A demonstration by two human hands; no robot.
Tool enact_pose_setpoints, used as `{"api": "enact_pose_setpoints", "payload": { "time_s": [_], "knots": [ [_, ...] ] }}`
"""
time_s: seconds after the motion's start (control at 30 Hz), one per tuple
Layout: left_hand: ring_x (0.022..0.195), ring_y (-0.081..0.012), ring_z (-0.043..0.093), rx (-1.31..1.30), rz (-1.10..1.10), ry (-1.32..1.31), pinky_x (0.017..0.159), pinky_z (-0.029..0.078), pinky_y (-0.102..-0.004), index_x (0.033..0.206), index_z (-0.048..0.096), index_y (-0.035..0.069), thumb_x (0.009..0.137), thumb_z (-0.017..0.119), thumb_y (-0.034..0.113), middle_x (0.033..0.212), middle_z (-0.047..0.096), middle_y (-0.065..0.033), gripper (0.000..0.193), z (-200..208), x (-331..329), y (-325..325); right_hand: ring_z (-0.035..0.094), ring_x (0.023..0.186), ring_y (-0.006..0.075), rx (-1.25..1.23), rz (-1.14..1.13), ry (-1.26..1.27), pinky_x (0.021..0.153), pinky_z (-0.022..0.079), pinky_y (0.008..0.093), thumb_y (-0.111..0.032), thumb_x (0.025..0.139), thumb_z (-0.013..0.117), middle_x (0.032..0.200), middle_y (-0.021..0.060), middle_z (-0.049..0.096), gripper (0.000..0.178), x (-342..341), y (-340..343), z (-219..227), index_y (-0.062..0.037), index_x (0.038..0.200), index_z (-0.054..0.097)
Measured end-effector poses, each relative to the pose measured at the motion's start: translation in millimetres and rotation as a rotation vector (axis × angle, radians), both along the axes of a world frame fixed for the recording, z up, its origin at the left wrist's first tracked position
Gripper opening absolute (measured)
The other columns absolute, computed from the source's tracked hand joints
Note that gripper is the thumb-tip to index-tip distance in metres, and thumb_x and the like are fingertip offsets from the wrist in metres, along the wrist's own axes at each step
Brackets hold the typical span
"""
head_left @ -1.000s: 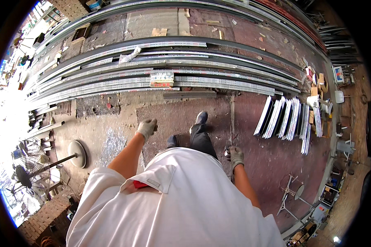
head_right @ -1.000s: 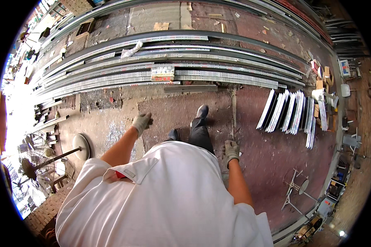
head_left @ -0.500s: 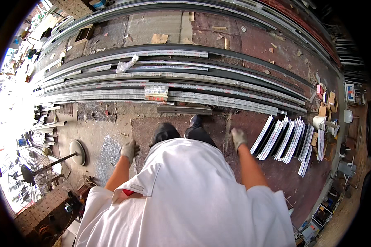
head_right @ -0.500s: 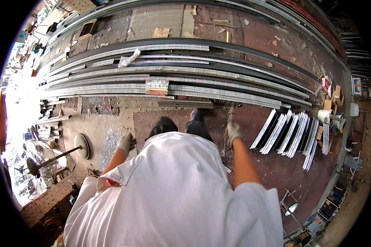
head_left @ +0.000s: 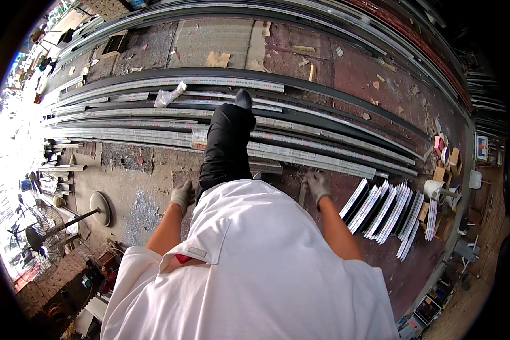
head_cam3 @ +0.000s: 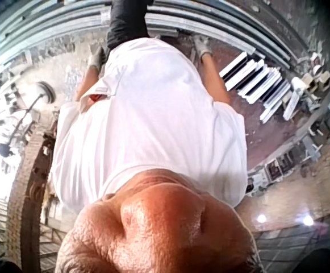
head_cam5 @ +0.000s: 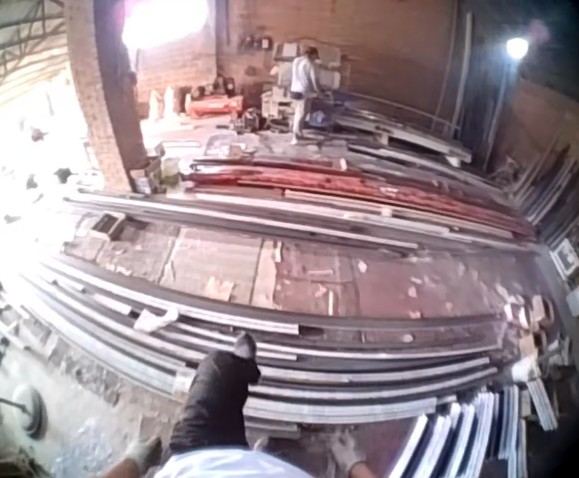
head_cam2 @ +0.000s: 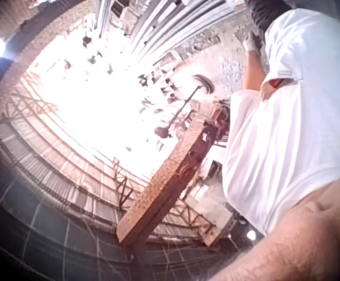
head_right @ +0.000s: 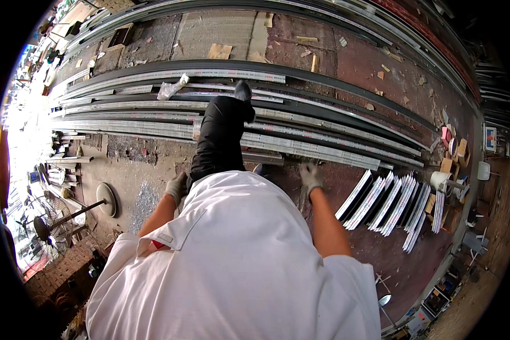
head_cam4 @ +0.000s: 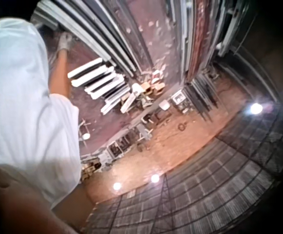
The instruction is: The person repeatedly picks up long black metal profiles, places them into a cutting machine, and operates the lever to cut them. After each cut, the person removes the profile and places it on a nearby stack. The process is repeated multiple times in a workshop setting.
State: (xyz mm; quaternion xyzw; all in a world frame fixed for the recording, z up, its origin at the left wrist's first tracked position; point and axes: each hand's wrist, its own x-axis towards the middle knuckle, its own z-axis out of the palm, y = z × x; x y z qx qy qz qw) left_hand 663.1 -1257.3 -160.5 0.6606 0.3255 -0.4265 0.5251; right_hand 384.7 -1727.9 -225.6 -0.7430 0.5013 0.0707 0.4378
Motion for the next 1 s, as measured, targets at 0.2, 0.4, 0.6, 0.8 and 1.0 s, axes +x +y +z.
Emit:
{"api": "enact_pose_setpoints", "payload": {
  "time_s": [0.2, 0.4, 0.6, 0.8, 1.0],
  "knots": [
    [0.085, -0.0297, 0.065, 0.257, -0.342, -0.037, 0.072, 0.052, -0.0441, 0.115, 0.060, 0.002, 0.090, 0.059, 0.035, 0.099, 0.068, -0.0151, 0.041, -45, 24, 4, 0.055, 0.055, 0.0181, 0.386, -0.637, 0.140, 0.050, 0.047, 0.0315, -0.028, 0.091, 0.054, 0.076, 0.0070, 0.061, 0.024, -7, -7, 46, -0.0068, 0.098, 0.062],
    [0.071, -0.0214, 0.063, 0.118, -0.238, -0.009, 0.060, 0.049, -0.0368, 0.112, 0.060, 0.010, 0.089, 0.060, 0.037, 0.088, 0.066, -0.0094, 0.036, -86, 186, -87, 0.054, 0.050, 0.0180, 0.385, -0.724, 0.214, 0.041, 0.044, 0.0308, -0.025, 0.089, 0.052, 0.070, 0.0067, 0.059, 0.020, 83, -94, 30, -0.0069, 0.095, 0.059],
    [0.077, -0.0178, 0.065, 0.008, -0.045, 0.037, 0.061, 0.049, -0.0317, 0.111, 0.058, 0.011, 0.089, 0.063, 0.041, 0.092, 0.068, -0.0053, 0.037, -65, 409, -217, 0.058, 0.058, 0.0153, 0.306, -0.476, 0.136, 0.051, 0.050, 0.0287, -0.029, 0.089, 0.056, 0.075, 0.0053, 0.062, 0.026, 338, -173, 32, -0.0052, 0.100, 0.060],
    [0.077, -0.0158, 0.066, 0.012, 0.089, -0.057, 0.062, 0.051, -0.0275, 0.112, 0.059, 0.007, 0.090, 0.061, 0.036, 0.095, 0.068, -0.0063, 0.036, 13, 588, -284, 0.055, 0.066, 0.0083, 0.409, -0.070, -0.241, 0.057, 0.045, 0.0234, -0.031, 0.095, 0.056, 0.078, 0.0023, 0.061, 0.029, 680, -207, 147, -0.0035, 0.104, 0.061],
    [0.069, -0.0112, 0.061, -0.069, 0.154, -0.164, 0.057, 0.046, -0.0241, 0.111, 0.062, 0.011, 0.090, 0.064, 0.038, 0.085, 0.066, -0.0012, 0.035, 50, 695, -296, 0.056, 0.065, 0.0084, 0.367, 0.058, -0.432, 0.055, 0.046, 0.0217, -0.029, 0.097, 0.055, 0.080, 0.0006, 0.060, 0.025, 821, -253, 188, -0.0062, 0.105, 0.061]
  ]
}}
